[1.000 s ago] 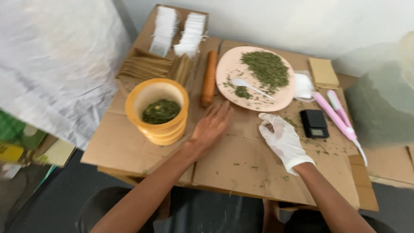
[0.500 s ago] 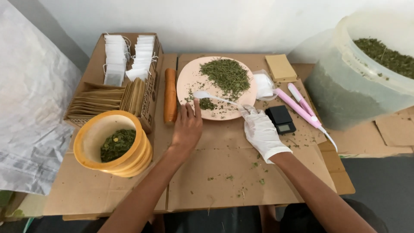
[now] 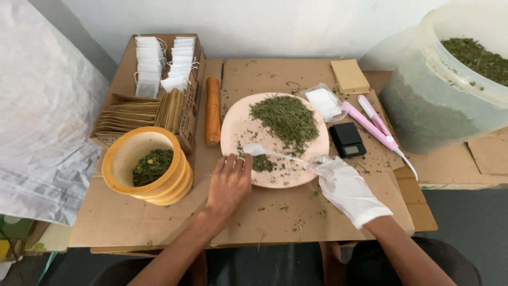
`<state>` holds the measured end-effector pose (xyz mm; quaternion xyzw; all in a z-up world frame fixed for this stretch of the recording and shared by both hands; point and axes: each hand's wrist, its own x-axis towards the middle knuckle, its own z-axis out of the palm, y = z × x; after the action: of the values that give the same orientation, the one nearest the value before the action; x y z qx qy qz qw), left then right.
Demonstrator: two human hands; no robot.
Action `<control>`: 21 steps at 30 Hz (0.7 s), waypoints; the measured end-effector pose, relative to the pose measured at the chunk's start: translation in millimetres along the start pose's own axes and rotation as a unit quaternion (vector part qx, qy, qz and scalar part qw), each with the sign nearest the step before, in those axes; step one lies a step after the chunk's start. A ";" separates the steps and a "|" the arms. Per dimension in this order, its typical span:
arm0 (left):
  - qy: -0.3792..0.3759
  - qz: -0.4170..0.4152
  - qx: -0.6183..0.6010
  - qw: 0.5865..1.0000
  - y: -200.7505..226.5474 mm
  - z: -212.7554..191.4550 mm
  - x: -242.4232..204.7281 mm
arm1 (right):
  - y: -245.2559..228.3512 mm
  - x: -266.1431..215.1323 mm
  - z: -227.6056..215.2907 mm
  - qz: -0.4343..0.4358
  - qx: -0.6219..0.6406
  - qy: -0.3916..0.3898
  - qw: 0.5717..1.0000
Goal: Grinding dried tea leaves in a wooden mortar and pestle and using a spoon to scoop more leaves from a plate.
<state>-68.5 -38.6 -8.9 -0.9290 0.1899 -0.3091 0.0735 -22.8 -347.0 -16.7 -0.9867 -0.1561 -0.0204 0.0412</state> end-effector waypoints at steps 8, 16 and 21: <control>0.009 0.030 -0.050 0.998 4.8 -41.7 -17.6 | -10.3 -23.6 -41.6 0.119 0.063 -0.152 0.979; -0.003 0.018 -0.078 0.997 2.3 -36.4 -13.0 | -19.2 -17.1 -72.5 0.108 0.078 -0.197 0.971; 0.001 0.015 -0.086 0.996 4.3 -20.1 -11.2 | -36.9 -8.3 -67.5 0.113 0.328 -0.072 0.935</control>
<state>-90.1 -38.4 0.0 -0.9286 0.2296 -0.2915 -0.0018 -44.0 -320.5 52.9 -0.9282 -0.0444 0.1082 0.3533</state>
